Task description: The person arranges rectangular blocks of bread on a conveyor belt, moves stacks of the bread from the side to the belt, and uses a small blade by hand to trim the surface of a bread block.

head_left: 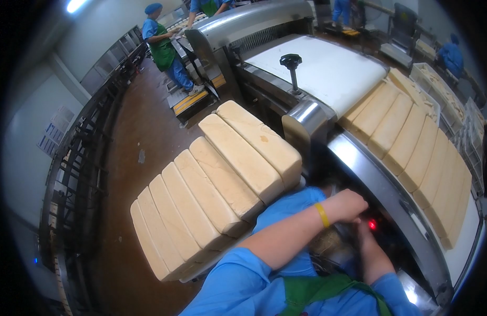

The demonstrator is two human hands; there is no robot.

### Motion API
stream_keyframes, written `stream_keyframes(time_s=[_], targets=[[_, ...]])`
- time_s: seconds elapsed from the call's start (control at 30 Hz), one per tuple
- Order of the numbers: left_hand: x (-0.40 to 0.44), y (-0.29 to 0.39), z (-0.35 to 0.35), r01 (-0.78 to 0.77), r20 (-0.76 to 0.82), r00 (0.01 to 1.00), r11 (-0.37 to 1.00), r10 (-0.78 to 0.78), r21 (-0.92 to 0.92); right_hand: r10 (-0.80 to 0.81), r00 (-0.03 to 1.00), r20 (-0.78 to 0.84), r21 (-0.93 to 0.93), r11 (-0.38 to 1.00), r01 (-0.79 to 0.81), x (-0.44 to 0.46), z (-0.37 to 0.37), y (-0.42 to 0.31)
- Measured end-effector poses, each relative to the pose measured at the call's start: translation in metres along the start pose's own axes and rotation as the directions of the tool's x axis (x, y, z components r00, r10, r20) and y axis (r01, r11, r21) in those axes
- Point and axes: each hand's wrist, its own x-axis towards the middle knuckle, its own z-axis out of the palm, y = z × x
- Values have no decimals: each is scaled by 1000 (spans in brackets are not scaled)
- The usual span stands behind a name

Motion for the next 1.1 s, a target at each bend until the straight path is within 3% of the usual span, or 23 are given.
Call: stream_keyframes(time_s=[0.27, 1.1], targets=[[0, -1, 0, -10, 0, 1000, 1000, 10, 2, 19, 999, -49, 126, 992, -13, 1, 33, -32], [-2, 2, -5, 11, 26, 1000, 1000, -11, -5, 37, 997, -62, 169, 985, -26, -4, 48, -44]])
